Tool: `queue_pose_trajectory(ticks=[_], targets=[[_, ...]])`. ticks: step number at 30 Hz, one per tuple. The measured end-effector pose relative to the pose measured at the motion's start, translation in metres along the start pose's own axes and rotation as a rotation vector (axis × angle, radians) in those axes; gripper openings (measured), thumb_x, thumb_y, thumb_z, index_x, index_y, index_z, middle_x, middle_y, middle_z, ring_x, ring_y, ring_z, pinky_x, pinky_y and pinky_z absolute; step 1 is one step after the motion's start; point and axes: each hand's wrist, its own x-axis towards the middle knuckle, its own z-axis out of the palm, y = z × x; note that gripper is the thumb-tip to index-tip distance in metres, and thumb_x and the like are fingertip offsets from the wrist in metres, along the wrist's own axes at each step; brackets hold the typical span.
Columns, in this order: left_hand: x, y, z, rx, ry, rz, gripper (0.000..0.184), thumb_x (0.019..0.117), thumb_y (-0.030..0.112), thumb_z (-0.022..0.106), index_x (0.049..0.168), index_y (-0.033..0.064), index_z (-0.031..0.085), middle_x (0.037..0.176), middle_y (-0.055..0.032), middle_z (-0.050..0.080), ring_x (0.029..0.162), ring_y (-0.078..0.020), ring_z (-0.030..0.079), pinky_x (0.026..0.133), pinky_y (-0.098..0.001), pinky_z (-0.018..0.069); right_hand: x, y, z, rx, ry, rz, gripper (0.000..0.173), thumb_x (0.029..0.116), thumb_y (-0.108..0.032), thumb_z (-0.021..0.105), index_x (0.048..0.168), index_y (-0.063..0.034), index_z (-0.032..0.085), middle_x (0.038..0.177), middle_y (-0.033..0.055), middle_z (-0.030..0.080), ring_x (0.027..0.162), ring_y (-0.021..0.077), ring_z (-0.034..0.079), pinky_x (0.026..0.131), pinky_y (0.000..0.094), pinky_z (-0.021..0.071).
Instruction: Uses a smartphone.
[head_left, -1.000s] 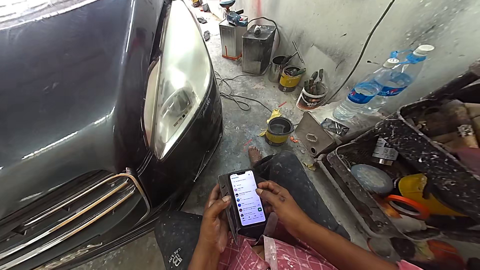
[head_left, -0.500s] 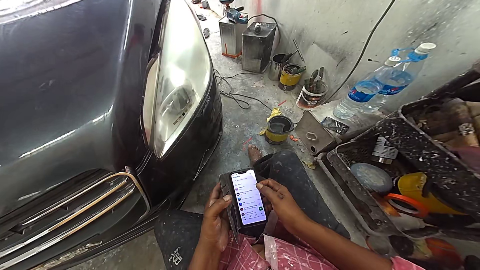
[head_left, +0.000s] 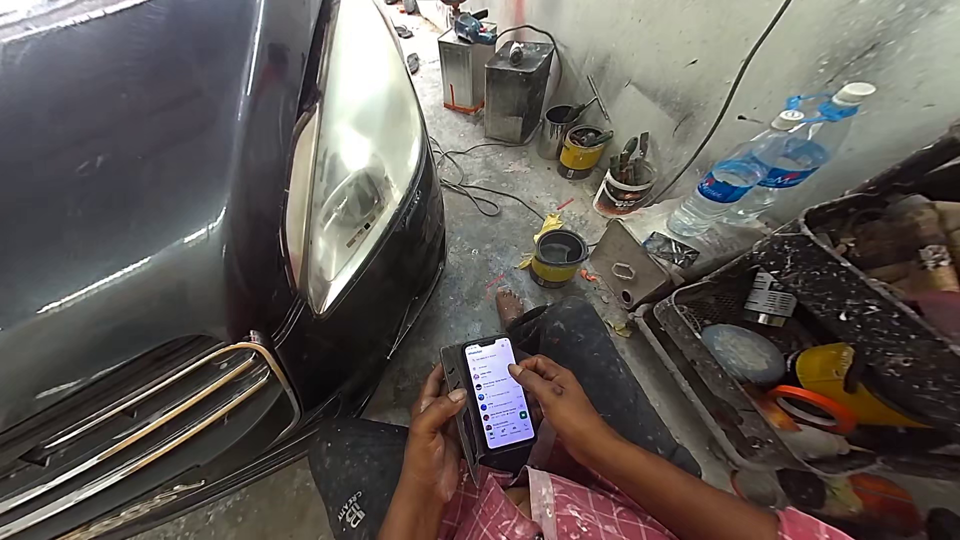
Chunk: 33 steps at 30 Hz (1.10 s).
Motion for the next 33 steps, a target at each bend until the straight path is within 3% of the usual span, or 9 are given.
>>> queue_pose_trajectory(ticks=[17, 24, 28, 33], targets=[[-0.0011, -0.0036, 0.0027, 0.006, -0.032, -0.006, 0.069, 0.0833, 0.010, 0.065, 0.148, 0.0028, 0.044, 0.120, -0.0255, 0.066, 0.104, -0.0296, 0.071, 0.091, -0.0449, 0.0596, 0.0036, 0.0052, 0.0016, -0.068, 0.073, -0.051, 0.024, 0.0991, -0.024, 0.069, 0.092, -0.0029, 0.062, 0.076, 0.0104, 0.067, 0.067, 0.0188, 0.067, 0.062, 0.0325, 0.0565], [-0.0007, -0.0010, -0.0011, 0.015, 0.003, -0.028, 0.065, 0.0852, 0.011, 0.062, 0.147, 0.0042, 0.044, 0.118, -0.0237, 0.067, 0.102, -0.0282, 0.072, 0.089, -0.0440, 0.0606, 0.0002, 0.0049, -0.0017, -0.021, 0.007, -0.009, 0.032, 0.1066, -0.033, 0.054, 0.102, -0.0036, 0.064, 0.084, 0.0148, 0.071, 0.072, 0.0245, 0.071, 0.063, 0.0378, 0.0608], [-0.0004, 0.0000, -0.0045, 0.010, 0.033, -0.028, 0.060, 0.0867, 0.013, 0.061, 0.144, 0.0052, 0.047, 0.115, -0.0227, 0.068, 0.101, -0.0274, 0.071, 0.089, -0.0430, 0.0602, -0.0014, 0.0040, -0.0038, -0.016, -0.029, -0.008, 0.031, 0.1093, -0.029, 0.046, 0.107, -0.0046, 0.065, 0.086, 0.0144, 0.071, 0.072, 0.0234, 0.071, 0.064, 0.0364, 0.0596], [-0.0001, 0.0019, -0.0065, 0.012, 0.059, -0.017, 0.054, 0.0881, 0.015, 0.060, 0.141, 0.0077, 0.052, 0.114, -0.0202, 0.069, 0.099, -0.0256, 0.072, 0.087, -0.0422, 0.0607, -0.0045, -0.0016, -0.0031, -0.015, -0.072, 0.027, 0.027, 0.1101, -0.023, 0.045, 0.112, -0.0051, 0.064, 0.088, 0.0131, 0.070, 0.075, 0.0213, 0.070, 0.069, 0.0356, 0.0598]])
